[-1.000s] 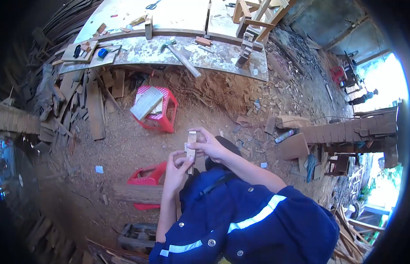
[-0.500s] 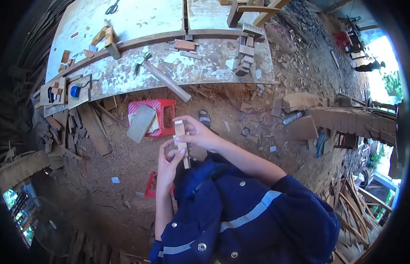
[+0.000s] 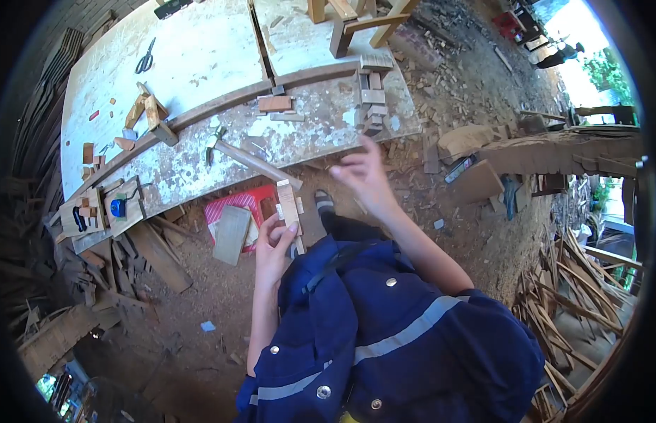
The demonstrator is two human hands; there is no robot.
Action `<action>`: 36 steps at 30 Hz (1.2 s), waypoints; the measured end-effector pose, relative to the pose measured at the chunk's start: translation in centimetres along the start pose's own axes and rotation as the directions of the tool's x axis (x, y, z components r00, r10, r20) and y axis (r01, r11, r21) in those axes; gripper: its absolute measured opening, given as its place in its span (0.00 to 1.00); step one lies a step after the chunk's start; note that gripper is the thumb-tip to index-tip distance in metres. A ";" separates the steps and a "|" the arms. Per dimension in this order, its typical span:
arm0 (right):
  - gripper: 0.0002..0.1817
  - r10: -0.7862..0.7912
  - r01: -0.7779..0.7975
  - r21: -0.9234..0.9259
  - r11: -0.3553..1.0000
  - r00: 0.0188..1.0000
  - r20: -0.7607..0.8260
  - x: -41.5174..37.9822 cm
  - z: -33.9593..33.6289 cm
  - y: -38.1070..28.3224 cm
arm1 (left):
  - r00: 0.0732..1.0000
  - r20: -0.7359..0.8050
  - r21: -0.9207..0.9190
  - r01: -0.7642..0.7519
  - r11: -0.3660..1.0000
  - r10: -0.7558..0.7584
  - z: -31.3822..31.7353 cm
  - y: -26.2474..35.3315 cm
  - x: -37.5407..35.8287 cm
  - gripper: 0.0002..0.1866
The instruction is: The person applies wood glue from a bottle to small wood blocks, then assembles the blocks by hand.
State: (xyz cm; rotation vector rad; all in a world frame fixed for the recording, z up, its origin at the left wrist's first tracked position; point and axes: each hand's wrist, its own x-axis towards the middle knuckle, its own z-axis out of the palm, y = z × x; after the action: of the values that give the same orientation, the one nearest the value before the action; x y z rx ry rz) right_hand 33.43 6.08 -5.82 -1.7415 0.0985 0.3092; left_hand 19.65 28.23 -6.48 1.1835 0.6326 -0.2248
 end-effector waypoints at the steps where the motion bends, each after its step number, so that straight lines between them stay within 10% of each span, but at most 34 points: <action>1: 0.55 -0.062 0.055 -0.071 0.996 0.993 -0.097 0.8 -0.8 -1.0 | 1.000 0.015 -0.002 -0.020 1.000 0.020 -0.4 0.2 0.3 0.33; 5: 0.56 -0.331 0.151 -0.448 0.881 0.874 -0.356 5.4 -2.7 -1.2 | 0.996 0.063 -0.026 -0.059 0.998 0.060 -1.1 0.5 1.3 0.34; 10: 0.59 -0.403 -0.094 -0.752 0.652 0.797 -0.449 12.3 -1.9 -0.3 | 0.992 0.091 -0.039 -0.085 0.996 0.089 -1.2 0.9 0.7 0.31; 23: 0.42 -0.253 -0.175 -0.648 0.741 0.822 -0.511 14.8 -2.6 0.7 | 0.998 0.035 -0.082 -0.058 0.995 0.061 -3.4 -0.2 -1.4 0.32; 36: 0.43 -0.339 0.241 -0.721 0.650 0.941 0.009 15.3 -9.6 0.6 | 0.996 0.068 -0.021 -0.053 0.998 0.054 -3.2 -0.8 -2.1 0.32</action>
State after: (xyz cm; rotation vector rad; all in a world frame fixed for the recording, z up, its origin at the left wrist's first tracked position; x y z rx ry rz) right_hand 49.40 -1.79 -8.80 -2.5242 -0.2523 -0.0278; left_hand 16.52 30.50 -6.66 1.1677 0.5410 -0.2127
